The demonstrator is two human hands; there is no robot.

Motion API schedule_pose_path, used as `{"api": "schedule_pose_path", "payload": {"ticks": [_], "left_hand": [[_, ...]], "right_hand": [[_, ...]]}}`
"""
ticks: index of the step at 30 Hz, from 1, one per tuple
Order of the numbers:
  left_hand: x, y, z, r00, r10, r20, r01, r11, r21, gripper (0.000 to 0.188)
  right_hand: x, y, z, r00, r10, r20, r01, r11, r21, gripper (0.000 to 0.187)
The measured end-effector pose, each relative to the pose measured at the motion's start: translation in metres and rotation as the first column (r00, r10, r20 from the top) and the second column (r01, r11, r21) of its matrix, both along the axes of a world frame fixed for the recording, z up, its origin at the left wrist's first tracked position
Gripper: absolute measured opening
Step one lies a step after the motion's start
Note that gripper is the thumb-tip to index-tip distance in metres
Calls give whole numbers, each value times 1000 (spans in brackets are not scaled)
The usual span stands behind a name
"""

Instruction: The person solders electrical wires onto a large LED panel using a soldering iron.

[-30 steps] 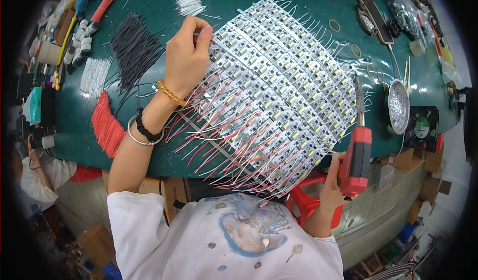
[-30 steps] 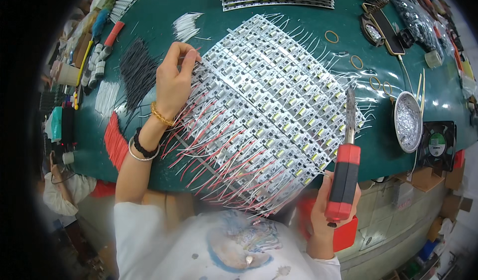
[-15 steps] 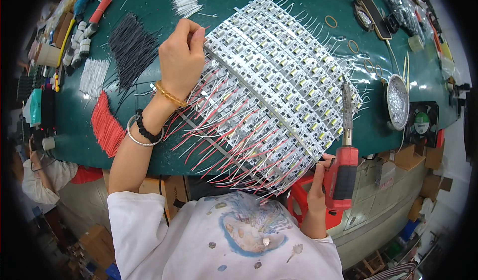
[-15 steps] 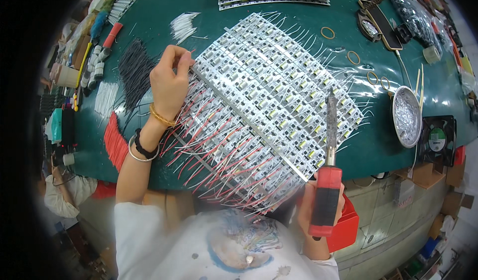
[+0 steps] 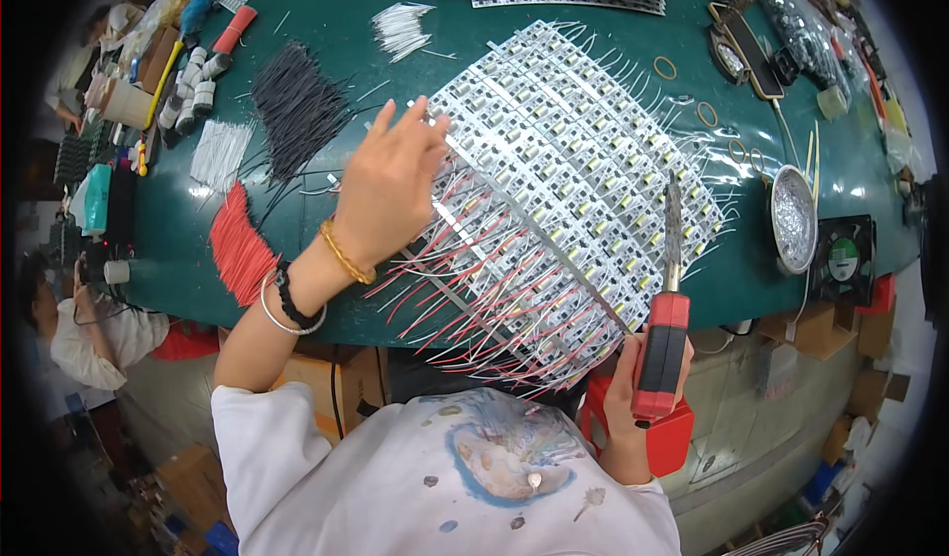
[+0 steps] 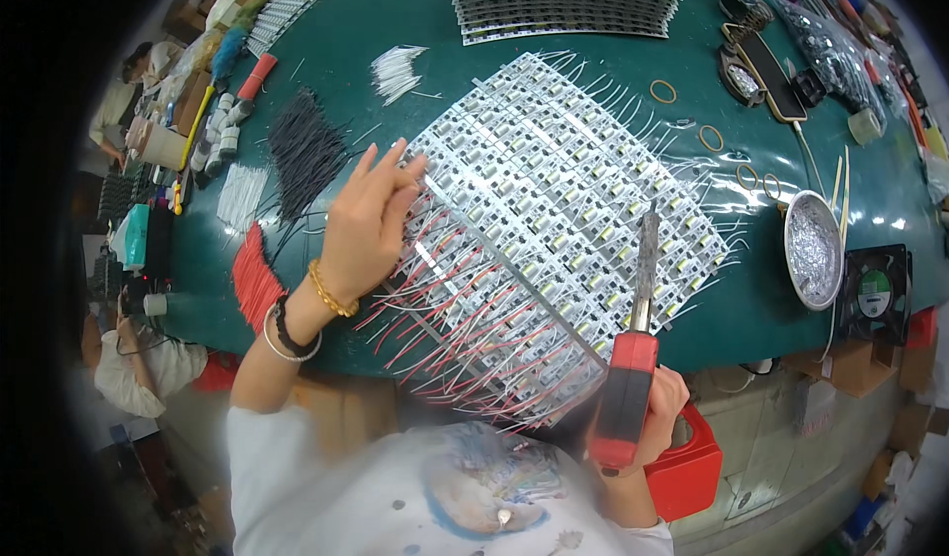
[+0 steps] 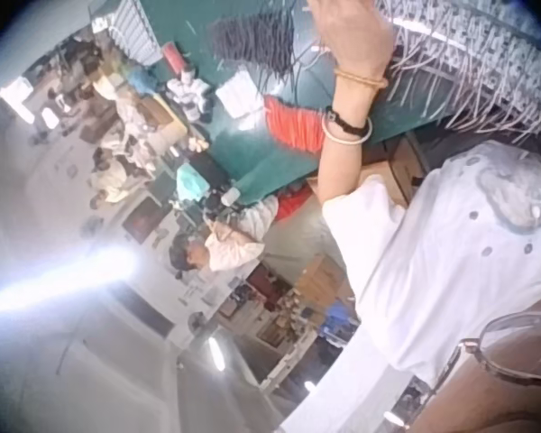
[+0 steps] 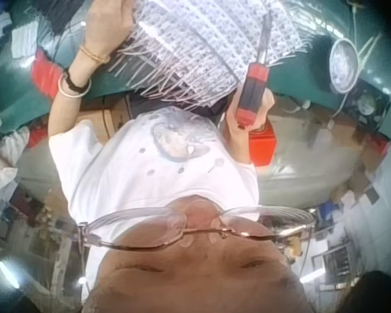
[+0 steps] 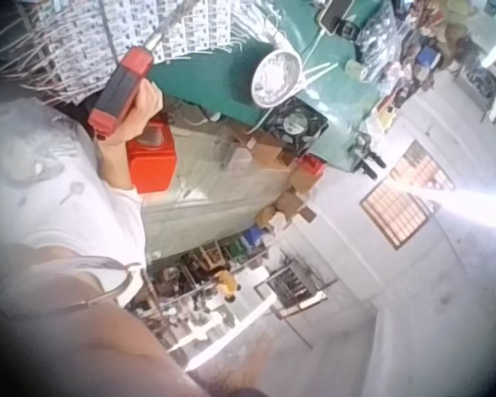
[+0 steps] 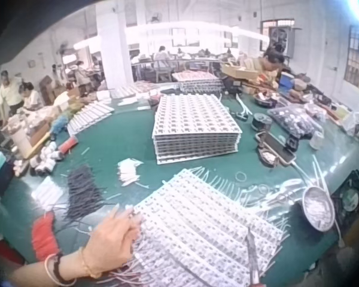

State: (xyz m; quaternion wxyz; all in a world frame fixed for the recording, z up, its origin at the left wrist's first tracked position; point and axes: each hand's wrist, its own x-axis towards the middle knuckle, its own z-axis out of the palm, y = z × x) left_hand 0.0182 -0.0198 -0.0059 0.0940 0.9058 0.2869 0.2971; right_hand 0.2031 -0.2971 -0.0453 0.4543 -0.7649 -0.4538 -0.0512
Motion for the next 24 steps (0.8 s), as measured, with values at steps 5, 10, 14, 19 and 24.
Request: {"api": "schedule_pose_path", "payload": {"ticks": [5, 10, 14, 19, 24], "left_hand": [[12, -40, 6, 983, -183, -33, 180, 982, -58, 10], [12, -43, 0, 966, -259, 6, 257, 958, -127, 10], [13, -44, 0, 969, -244, 30, 246, 955, -167, 9], [8, -44, 21, 970, -187, 153, 207, 971, -122, 8], [-9, 5, 56, 932, 146, 332, -85, 978, -191, 4]], "right_hand": [[2, -1, 2, 999, 43, -27, -43, 999, -20, 28], [4, 4, 9, 988, 120, 99, -121, 993, 4, 29], [6, -14, 0, 989, 104, -103, -111, 992, -62, 32], [25, -27, 29, 981, 76, -181, -91, 993, -73, 43], [51, 0, 87, 974, 192, -123, -191, 981, 18, 44]]}}
